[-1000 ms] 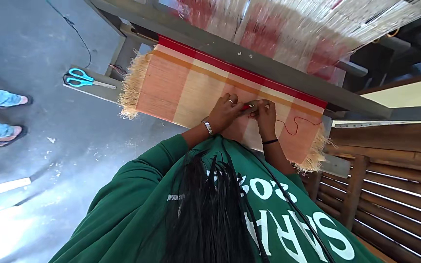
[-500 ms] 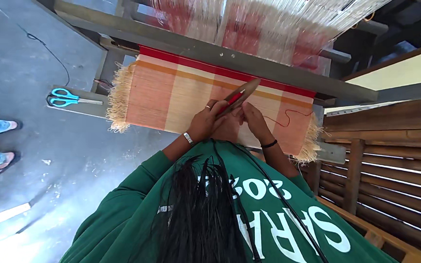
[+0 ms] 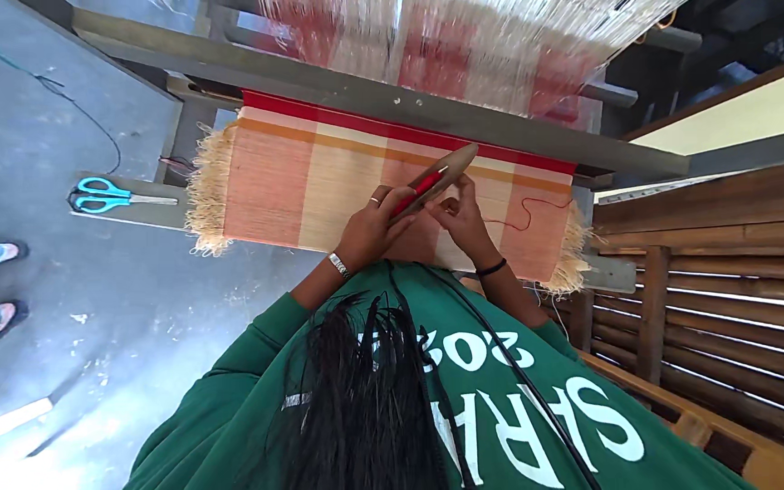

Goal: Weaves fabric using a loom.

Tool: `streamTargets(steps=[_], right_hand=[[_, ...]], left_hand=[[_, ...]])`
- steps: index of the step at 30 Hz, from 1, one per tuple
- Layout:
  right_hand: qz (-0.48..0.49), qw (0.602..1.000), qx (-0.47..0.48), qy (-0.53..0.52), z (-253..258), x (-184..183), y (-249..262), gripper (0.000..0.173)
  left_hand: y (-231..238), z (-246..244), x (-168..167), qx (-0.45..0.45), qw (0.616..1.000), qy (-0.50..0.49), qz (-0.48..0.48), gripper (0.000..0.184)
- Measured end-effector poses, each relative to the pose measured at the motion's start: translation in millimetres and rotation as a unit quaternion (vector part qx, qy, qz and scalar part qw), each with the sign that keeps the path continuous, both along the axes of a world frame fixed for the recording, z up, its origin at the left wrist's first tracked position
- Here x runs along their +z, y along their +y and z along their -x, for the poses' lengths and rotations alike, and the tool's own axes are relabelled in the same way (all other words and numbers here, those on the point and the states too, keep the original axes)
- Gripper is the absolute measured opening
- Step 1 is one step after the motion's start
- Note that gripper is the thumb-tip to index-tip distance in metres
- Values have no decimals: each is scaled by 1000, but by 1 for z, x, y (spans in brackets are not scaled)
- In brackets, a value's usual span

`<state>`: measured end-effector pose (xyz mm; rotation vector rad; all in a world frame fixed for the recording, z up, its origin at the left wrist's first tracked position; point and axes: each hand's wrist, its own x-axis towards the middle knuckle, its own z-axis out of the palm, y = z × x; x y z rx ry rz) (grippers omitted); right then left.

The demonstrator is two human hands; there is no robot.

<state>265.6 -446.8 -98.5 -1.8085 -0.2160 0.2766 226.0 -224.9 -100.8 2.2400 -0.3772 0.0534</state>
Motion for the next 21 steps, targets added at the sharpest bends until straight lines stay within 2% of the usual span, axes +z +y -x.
streamTargets(steps=[3,4,10,12,14,15,17,18,19,21], right_hand=[[-15,997,63,31,4,1,4,33],[7,997,78,19,3,-2,5,30],[73,994,74,-27,7,-2,-6,34],[75,996,25,-30,2,-11,-11,34],[48,997,-40,-49,1,-16,-12,26],[27,998,-43,-48,1,-14,-13,31],[-37,999,1,-9,0,-4,-12,68],[-76,997,29,9,0,-2,-11,77],[-110,992,50,24,2,-2,-9,71],[-109,991,65,47,9,-1,-5,37]], left_hand=[[0,-3,-1,4,1000,9,10,46],[2,-4,-3,12,1000,11,16,46],[15,-8,-12,57,997,22,50,45],[15,-7,-11,55,997,21,58,45],[11,-6,-5,39,996,16,72,43],[8,-5,-2,26,996,12,81,43],[2,-3,7,-5,996,10,89,43],[-1,-2,11,-21,996,9,90,43],[-4,-2,14,-32,995,10,90,43],[-8,-2,17,-42,995,15,88,45]])
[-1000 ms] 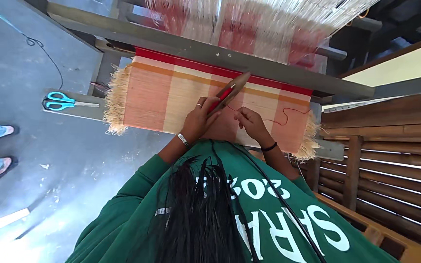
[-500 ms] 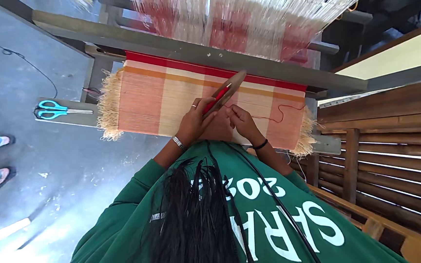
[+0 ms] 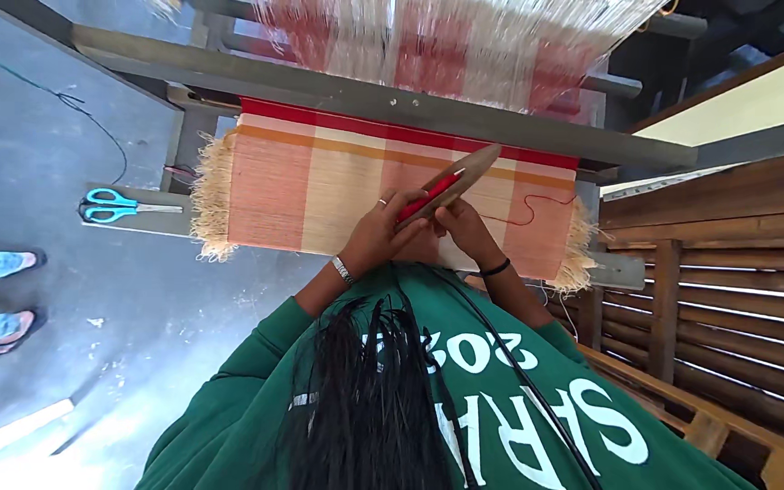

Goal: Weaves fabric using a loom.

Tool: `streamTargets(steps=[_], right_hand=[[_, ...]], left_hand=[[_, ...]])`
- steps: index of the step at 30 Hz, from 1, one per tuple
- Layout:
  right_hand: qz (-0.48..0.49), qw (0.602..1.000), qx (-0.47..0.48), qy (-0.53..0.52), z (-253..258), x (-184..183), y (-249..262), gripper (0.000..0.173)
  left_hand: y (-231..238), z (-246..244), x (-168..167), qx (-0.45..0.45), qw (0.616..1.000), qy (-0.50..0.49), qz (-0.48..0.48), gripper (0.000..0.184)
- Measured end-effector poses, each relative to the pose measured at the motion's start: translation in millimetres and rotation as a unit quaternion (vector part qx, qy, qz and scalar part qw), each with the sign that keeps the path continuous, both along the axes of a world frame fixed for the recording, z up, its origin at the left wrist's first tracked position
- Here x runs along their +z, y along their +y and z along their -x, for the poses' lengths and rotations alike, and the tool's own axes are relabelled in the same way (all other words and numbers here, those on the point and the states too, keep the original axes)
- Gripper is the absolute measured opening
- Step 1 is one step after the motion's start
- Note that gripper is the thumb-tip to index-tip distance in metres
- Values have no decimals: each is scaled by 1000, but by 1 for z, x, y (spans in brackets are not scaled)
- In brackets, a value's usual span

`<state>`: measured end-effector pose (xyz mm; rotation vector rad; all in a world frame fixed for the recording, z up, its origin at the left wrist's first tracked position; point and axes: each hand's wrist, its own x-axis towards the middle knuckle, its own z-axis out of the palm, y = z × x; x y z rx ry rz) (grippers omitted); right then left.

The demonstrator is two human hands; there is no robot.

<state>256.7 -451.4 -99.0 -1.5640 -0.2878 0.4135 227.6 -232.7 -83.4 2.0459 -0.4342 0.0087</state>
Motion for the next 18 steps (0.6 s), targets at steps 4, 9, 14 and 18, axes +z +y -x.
streamTargets(steps=[4,9,14,18], right_hand=[[91,994,-2,-66,3,-4,3,33],[107,988,-18,-106,-2,-1,-9,40],[152,980,-78,-104,-7,2,-20,44],[155,979,-95,-95,-9,0,-18,41]], left_hand=[[2,0,0,12,998,30,52,41],[2,4,-2,52,980,110,156,38],[4,1,-3,48,977,106,180,33],[4,2,-4,59,991,73,90,31]])
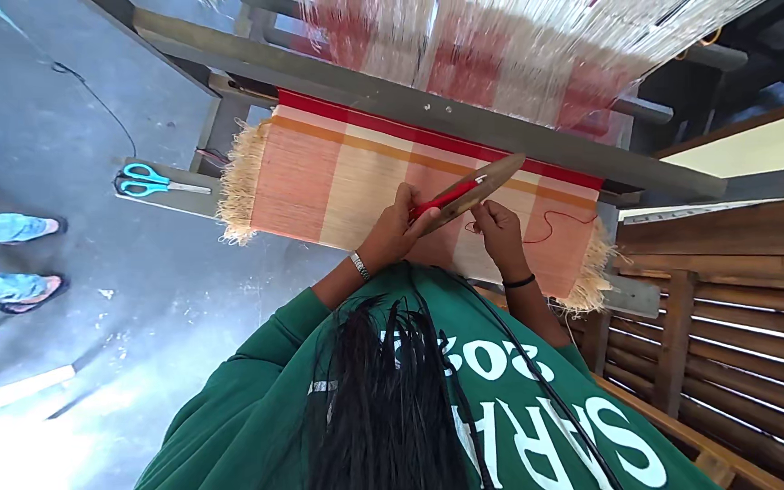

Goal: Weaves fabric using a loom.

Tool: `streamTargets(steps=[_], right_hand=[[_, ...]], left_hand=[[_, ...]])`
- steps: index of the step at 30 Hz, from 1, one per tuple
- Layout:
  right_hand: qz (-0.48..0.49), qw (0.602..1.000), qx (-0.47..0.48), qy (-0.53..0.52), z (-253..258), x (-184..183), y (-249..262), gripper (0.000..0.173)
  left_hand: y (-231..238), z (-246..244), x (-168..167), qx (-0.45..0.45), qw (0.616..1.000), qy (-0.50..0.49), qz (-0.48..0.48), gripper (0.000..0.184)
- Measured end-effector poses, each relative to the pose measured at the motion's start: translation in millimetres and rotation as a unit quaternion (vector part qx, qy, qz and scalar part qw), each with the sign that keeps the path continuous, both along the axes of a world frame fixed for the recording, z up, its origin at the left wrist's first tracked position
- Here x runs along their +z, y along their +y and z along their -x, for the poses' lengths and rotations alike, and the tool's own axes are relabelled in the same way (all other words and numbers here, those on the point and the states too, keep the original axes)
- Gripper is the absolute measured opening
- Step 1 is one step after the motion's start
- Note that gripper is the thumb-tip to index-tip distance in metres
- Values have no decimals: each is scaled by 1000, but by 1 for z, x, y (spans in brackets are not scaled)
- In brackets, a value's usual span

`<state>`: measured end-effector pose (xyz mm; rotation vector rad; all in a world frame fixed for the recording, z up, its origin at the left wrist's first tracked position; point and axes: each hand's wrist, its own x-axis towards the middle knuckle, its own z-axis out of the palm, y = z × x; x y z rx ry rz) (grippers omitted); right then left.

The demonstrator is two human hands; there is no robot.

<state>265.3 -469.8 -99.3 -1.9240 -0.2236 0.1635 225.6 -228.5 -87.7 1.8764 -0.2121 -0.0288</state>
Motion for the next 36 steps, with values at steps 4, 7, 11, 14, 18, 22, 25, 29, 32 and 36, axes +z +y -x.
streamTargets(steps=[4,7,11,14,18,22,25,29,32,36], right_hand=[[-69,989,104,76,1,-4,3,13],[-75,980,128,133,7,-2,13,28],[-84,979,117,145,12,1,24,40],[-100,976,133,143,9,1,23,43],[-108,975,135,142,11,2,26,40],[-78,987,118,71,8,3,28,31],[-78,990,101,57,4,9,22,36],[-91,993,62,52,2,12,18,36],[-85,995,40,44,-1,14,12,36],[-76,996,19,37,-2,11,5,36]], left_hand=[[5,-1,2,-1,994,-3,-113,38],[4,0,0,-12,991,-35,-125,32],[-3,1,-4,-56,998,-16,-33,27],[-3,2,-4,-74,984,93,135,48],[-5,6,13,-98,913,292,266,48],[-1,2,11,-108,897,300,306,31],[5,0,10,-78,899,282,326,41],[4,0,15,-85,898,255,348,39],[5,-1,15,-52,899,253,354,36],[4,-1,14,-64,899,251,353,38]])
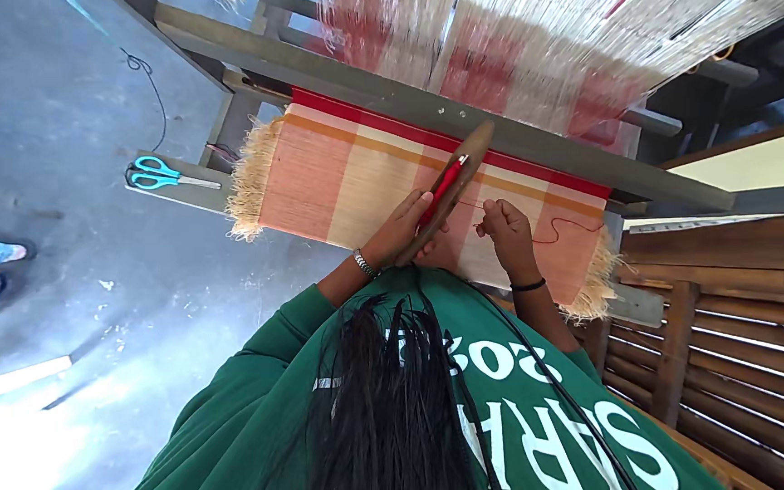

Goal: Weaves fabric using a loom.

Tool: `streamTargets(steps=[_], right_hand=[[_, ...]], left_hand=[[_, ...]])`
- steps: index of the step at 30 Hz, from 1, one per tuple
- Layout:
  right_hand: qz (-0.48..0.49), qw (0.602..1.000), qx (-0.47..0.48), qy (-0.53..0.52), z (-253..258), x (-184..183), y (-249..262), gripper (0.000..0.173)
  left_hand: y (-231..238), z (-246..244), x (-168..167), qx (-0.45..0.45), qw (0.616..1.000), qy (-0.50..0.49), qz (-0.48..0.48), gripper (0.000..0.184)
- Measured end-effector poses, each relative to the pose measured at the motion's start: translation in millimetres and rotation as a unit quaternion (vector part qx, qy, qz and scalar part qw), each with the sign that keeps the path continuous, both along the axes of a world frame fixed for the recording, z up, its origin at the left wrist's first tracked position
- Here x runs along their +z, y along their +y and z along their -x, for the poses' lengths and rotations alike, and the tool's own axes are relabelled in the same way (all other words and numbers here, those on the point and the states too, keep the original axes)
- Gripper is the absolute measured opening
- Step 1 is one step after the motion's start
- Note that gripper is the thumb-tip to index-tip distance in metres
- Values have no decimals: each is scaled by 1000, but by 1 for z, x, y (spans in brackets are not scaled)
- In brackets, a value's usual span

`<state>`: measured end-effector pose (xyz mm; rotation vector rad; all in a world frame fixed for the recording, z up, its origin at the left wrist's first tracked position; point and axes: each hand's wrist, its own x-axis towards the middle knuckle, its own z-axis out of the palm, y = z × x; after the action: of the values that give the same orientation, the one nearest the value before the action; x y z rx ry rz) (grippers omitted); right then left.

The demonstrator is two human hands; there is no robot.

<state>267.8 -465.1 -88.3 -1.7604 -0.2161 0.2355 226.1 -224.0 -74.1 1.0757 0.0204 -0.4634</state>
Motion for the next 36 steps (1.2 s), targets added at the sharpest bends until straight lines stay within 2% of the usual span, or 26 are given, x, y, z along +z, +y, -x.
streamTargets(steps=[4,8,10,12,14,15,18,21,24,27,33,36], right_hand=[[0,1000,-22,3,1,0,-4,36],[15,998,-55,6,1,-5,-14,35],[25,996,-83,11,-1,-7,-23,36],[27,994,-103,7,-6,-5,-35,32],[23,995,-99,-11,-16,1,-48,24],[15,994,-103,-18,-25,5,-53,27],[-12,993,-113,-27,-46,32,-66,26],[-73,986,-134,-65,-60,60,-84,21],[-135,967,-188,-104,-73,81,-99,24],[-143,945,-268,-123,-82,88,-128,27],[-56,931,-335,-133,-71,93,-164,27],[-41,920,-371,-119,-66,95,-155,25]], left_hand=[[-3,1,2,-22,999,-27,-24,33],[-1,1,1,-39,999,-28,-7,39],[2,2,4,-74,997,-38,10,31],[6,2,13,-143,987,-71,-30,31],[6,3,22,-221,958,-128,-129,36],[3,4,23,-250,937,-158,-184,38],[-2,-4,23,-330,849,-243,-334,43],[-5,-13,22,-357,796,-276,-404,46],[-3,-20,20,-379,773,-270,-430,44],[2,-24,25,-404,785,-225,-411,42],[28,-28,46,-370,877,-139,-273,37],[29,-34,55,-400,871,-126,-257,36]])
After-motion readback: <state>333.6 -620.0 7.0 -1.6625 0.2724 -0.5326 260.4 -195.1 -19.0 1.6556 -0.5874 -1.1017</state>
